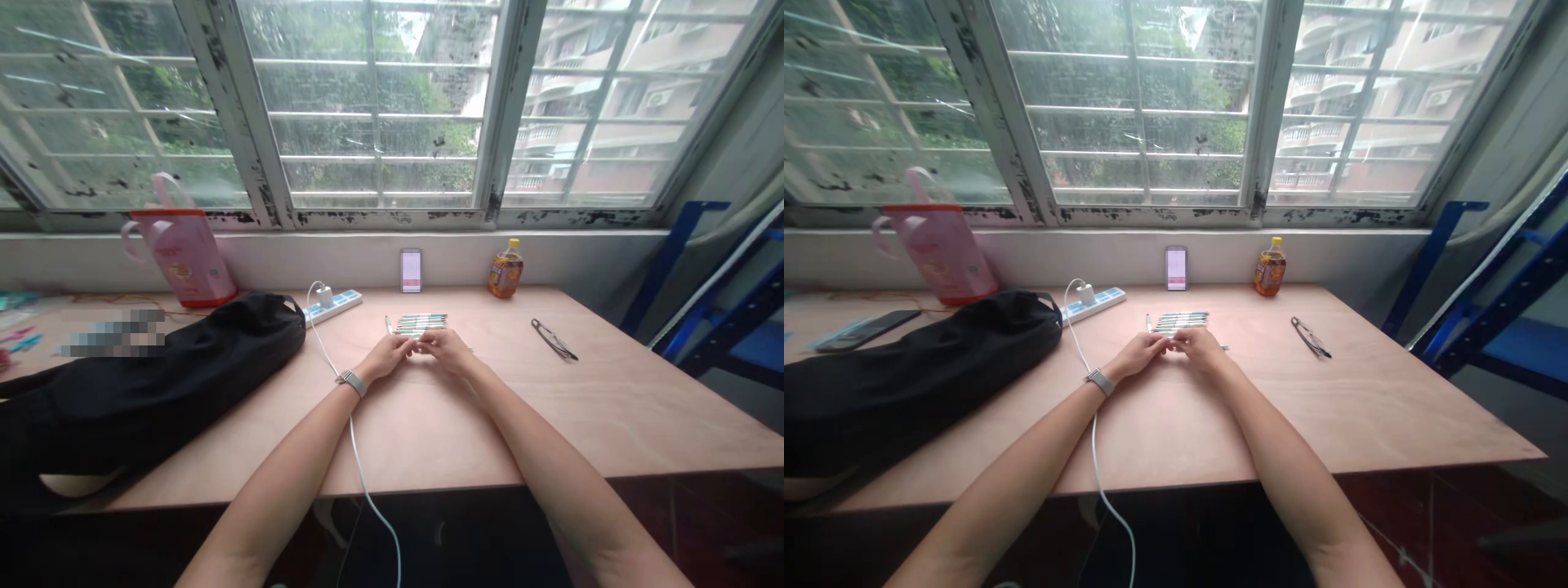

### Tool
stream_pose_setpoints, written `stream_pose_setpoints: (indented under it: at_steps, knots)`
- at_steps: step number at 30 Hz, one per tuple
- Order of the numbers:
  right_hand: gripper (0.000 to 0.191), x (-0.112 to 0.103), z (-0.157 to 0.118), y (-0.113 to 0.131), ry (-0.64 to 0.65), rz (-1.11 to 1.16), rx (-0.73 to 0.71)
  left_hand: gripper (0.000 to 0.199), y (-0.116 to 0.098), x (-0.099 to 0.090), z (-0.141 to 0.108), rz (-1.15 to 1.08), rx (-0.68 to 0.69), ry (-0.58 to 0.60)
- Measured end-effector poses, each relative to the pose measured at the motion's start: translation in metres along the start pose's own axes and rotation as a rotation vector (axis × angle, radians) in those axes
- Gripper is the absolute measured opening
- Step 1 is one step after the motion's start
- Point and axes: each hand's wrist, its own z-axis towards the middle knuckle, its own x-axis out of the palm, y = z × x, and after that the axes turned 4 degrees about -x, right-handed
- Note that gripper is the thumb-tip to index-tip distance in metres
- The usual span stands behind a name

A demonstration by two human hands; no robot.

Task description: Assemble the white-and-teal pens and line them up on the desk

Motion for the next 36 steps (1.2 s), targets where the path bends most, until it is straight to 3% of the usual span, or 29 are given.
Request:
stream_pose_setpoints:
  at_steps: [6,12,18,36]
  knots:
    - [0.03,-0.001,-0.001,0.003,0.035,0.011,0.008,0.053,0.001,0.0,0.0,0.001,0.001,-0.008]
    - [0.012,-0.022,-0.001,0.006,-0.021,-0.232,0.098,0.04,0.0,-0.002,0.0,0.076,-0.035,-0.099]
    - [0.02,-0.032,-0.006,-0.004,0.118,-0.39,0.274,0.028,0.002,-0.003,0.0,0.159,-0.027,-0.145]
    - [0.017,-0.037,-0.007,0.003,0.086,-0.253,0.259,0.026,0.001,-0.003,-0.001,0.231,-0.022,-0.121]
